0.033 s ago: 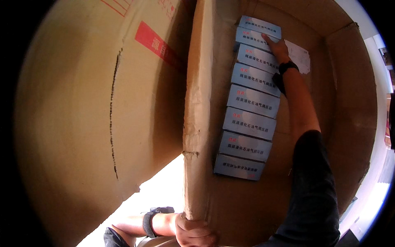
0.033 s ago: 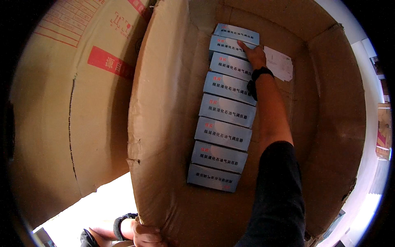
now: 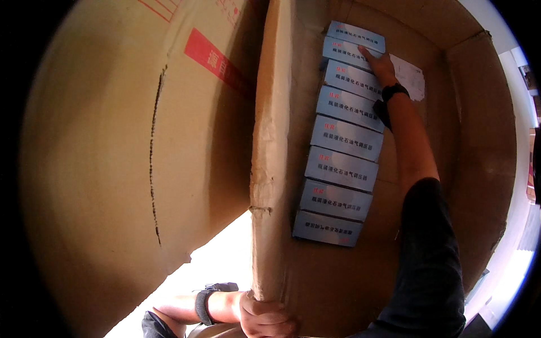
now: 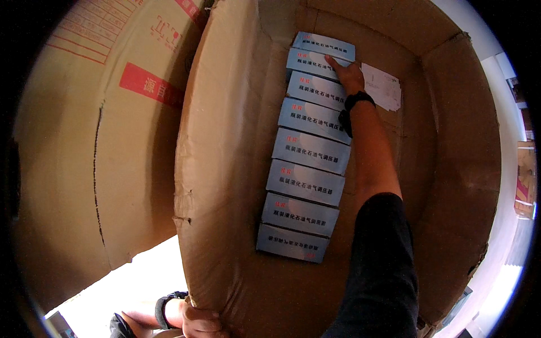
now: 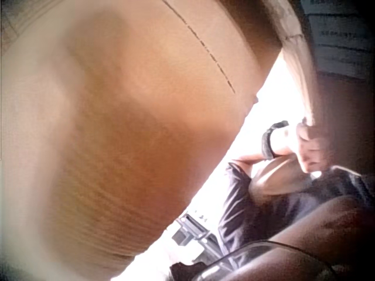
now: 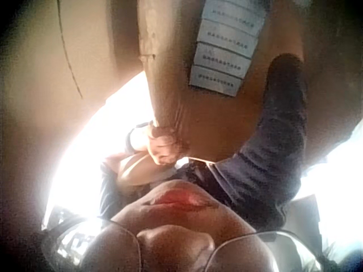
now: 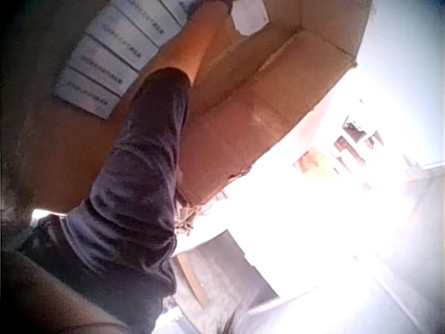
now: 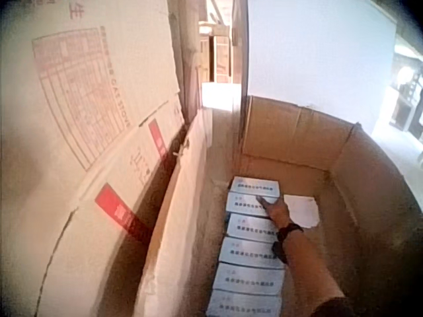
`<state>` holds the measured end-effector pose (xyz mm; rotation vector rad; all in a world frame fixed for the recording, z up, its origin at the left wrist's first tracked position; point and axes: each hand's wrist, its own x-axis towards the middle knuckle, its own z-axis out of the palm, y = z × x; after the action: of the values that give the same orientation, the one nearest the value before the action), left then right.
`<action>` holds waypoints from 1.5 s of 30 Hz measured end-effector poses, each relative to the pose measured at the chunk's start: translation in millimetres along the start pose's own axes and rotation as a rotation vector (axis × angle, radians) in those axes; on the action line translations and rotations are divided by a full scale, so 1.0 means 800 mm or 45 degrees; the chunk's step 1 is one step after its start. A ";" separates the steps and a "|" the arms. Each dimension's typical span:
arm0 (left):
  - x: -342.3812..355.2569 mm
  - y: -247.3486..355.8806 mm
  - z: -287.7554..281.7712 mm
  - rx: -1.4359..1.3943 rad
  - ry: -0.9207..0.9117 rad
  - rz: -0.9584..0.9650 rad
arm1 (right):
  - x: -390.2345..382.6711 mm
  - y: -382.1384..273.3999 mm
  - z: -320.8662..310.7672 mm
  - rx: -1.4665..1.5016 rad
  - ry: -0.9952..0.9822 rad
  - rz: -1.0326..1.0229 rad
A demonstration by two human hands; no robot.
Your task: The person wipes down small blue boxes with a cloth and carefully places them in a large cardboard shipping box.
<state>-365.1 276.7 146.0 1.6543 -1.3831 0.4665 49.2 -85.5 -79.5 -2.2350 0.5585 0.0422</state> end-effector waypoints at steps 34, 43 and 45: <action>0.002 0.011 0.043 0.110 0.429 -0.196 | -0.069 0.048 -0.022 0.592 -0.440 0.229; -0.003 0.010 0.016 0.049 0.206 -0.114 | -0.039 0.079 -0.002 0.214 -0.290 0.123; -0.003 0.012 0.022 -0.033 0.180 -0.151 | -0.042 0.079 -0.008 0.233 -0.349 0.061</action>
<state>-379.1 264.1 138.4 1.6392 -1.1766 0.4847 -7.5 -113.3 -113.6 -1.9959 0.4464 0.3052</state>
